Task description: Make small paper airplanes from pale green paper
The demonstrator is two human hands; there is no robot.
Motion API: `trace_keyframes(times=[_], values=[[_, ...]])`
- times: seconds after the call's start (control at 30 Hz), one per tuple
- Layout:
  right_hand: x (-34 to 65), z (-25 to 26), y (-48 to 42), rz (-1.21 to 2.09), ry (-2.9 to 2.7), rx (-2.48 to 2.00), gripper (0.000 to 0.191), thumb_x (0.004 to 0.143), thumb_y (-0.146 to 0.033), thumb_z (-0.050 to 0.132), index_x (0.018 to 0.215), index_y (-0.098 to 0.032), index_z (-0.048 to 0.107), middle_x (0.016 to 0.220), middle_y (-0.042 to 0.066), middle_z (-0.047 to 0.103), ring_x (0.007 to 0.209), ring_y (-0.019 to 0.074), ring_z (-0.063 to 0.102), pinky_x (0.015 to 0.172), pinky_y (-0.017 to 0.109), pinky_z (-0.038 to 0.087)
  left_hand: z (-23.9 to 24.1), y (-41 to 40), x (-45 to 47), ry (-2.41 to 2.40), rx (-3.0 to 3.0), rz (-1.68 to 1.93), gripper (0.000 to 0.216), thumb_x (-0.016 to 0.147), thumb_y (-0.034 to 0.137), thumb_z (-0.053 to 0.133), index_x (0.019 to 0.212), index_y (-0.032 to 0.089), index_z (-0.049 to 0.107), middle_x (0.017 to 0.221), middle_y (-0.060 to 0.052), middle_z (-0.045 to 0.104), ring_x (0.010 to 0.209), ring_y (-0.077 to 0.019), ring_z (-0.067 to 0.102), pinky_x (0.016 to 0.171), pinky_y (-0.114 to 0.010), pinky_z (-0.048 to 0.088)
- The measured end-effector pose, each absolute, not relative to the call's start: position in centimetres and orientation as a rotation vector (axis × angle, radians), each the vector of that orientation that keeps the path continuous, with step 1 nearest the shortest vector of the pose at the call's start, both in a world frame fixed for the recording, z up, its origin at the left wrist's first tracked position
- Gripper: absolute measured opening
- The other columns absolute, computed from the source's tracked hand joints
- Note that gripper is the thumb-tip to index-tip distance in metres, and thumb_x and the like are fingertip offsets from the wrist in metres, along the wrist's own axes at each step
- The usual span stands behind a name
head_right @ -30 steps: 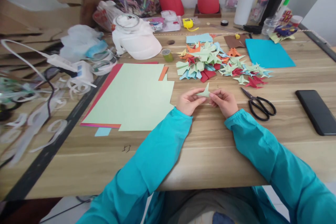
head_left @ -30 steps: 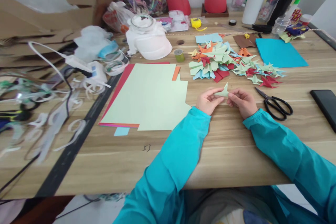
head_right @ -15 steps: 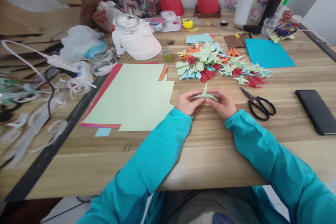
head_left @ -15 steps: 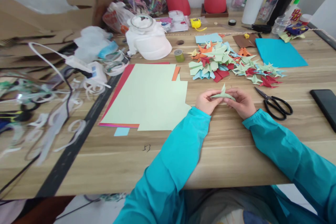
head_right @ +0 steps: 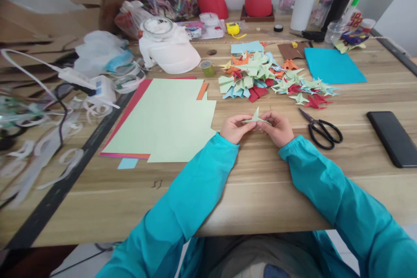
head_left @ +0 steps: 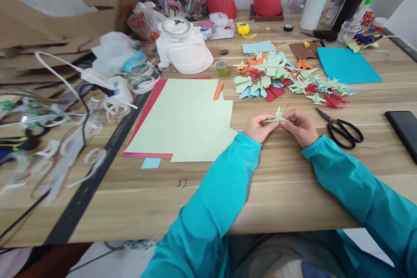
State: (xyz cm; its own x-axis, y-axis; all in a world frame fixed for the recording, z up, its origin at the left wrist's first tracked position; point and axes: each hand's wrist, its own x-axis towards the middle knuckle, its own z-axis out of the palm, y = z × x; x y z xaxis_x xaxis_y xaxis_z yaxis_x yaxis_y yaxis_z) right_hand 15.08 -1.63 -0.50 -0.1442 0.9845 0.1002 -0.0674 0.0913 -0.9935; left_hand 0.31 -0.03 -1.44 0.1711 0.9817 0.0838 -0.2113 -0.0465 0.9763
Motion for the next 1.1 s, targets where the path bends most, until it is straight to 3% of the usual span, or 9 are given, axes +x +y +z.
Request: trace_keyframes(times=[0.17, 1.1], values=[[15.2, -0.4, -1.7, 1.338, -1.309, -1.008, 0.033, 0.065, -0.043, 0.072, 0.076, -0.019, 0.054, 0.061, -0.001, 0.064, 0.051, 0.0097, 0.055, 0.047, 0.022, 0.042, -1.7, -0.1, 0.5, 0.874, 1.1, 1.132, 0.038, 0.053, 0.041, 0.077, 0.075, 0.011, 0.068, 0.059, -0.003, 0.065, 0.052, -0.0111, 0.058, 0.057, -0.026, 0.05], [15.6, -0.5, -1.5, 1.463, -1.26, -0.958, 0.025, 0.065, -0.032, 0.073, 0.078, -0.02, 0.054, 0.056, -0.002, 0.065, 0.049, 0.0128, 0.058, 0.046, 0.024, 0.044, -0.3, -0.9, 1.1, 0.854, 0.847, 1.125, 0.032, 0.046, 0.024, 0.08, 0.069, 0.01, 0.062, 0.046, 0.001, 0.059, 0.039, -0.0113, 0.054, 0.041, -0.025, 0.045]])
